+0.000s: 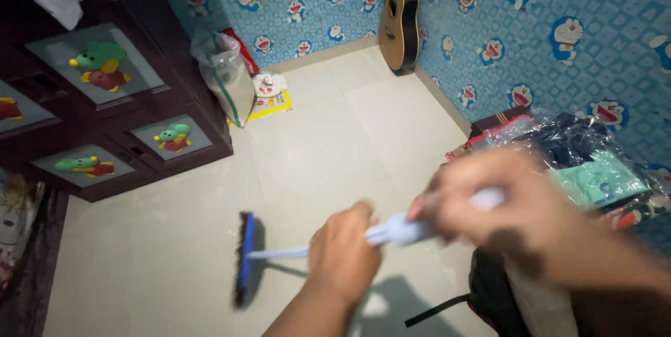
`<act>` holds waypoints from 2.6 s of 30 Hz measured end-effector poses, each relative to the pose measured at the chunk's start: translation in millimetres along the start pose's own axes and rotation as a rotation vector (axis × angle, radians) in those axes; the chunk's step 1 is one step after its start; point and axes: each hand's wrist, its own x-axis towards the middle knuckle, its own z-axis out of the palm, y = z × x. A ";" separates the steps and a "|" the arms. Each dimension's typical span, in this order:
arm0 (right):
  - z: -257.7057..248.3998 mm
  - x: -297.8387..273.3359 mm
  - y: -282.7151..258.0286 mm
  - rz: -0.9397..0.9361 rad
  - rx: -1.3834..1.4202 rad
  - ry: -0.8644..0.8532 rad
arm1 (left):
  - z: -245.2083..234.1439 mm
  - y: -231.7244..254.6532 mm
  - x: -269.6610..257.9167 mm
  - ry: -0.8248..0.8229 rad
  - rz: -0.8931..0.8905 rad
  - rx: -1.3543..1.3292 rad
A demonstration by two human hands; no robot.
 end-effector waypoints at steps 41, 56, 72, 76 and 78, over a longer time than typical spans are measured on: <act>-68.5 78.0 13.2 -0.031 -0.139 -0.152 | 53.7 68.6 134.5 0.098 0.206 -0.416; -216.5 94.2 98.0 0.145 -0.121 -0.015 | 88.3 102.5 197.6 0.041 -0.154 0.052; -195.3 109.4 115.2 0.073 0.079 -0.111 | 111.5 118.0 204.8 0.121 -0.074 -0.274; -176.5 104.6 126.8 0.067 0.158 -0.158 | 113.8 77.7 199.5 -0.015 -0.264 -0.074; -172.1 99.1 133.5 0.094 0.141 -0.187 | 113.2 61.5 196.6 -0.064 -0.322 0.006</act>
